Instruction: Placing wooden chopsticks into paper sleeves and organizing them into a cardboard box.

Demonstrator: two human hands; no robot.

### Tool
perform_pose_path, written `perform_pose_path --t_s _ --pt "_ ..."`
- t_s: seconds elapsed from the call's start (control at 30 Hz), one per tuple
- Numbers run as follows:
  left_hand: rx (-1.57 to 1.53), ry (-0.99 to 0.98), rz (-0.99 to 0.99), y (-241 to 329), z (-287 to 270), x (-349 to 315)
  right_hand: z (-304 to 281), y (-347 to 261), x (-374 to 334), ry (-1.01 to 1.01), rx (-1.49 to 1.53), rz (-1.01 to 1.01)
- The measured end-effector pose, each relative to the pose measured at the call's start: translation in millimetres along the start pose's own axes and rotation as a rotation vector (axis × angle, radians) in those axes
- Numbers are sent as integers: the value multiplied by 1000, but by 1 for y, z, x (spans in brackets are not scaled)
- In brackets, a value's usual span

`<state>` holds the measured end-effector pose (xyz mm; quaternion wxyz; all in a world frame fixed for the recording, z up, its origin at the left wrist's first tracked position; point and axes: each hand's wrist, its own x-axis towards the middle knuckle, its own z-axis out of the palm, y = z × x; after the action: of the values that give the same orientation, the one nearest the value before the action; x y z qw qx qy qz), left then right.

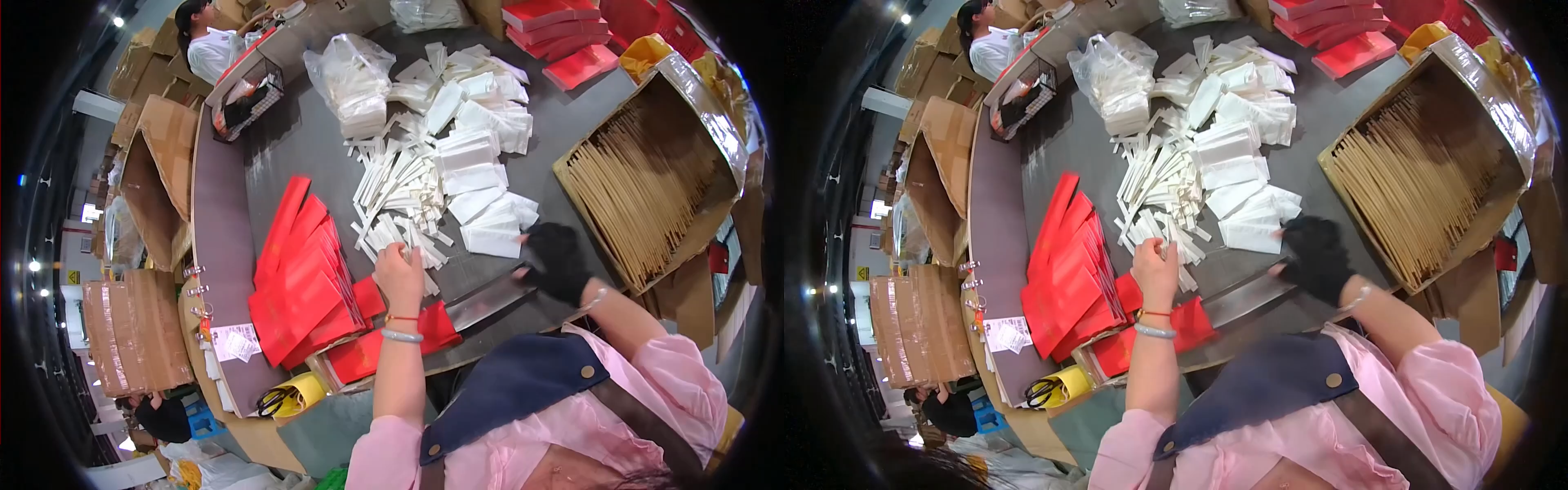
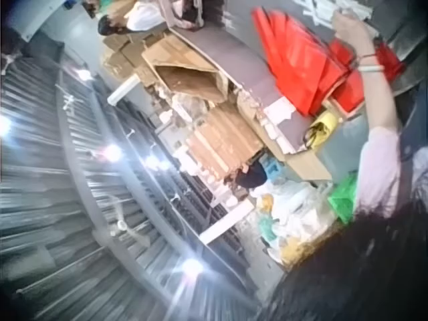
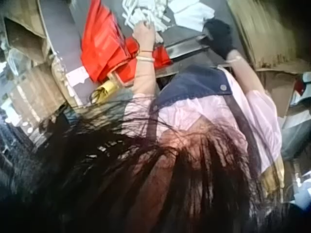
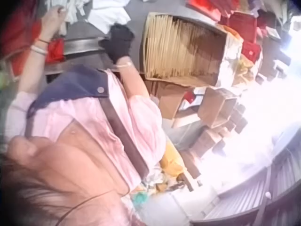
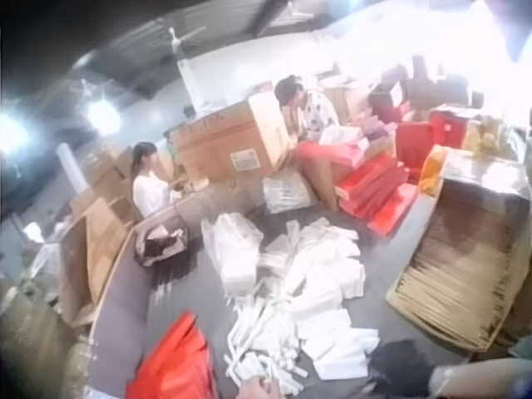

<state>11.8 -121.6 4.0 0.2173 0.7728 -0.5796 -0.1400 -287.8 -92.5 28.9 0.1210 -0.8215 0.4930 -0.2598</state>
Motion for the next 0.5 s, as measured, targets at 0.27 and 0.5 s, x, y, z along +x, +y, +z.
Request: perform_pose_path --t_s 0.27,0.5 --pt "6 7 300 20 6 -1 -118 168 -100 340 -413 717" --pt "-37 -128 734 66 45 -9 -115 188 -112 189 -419 824"
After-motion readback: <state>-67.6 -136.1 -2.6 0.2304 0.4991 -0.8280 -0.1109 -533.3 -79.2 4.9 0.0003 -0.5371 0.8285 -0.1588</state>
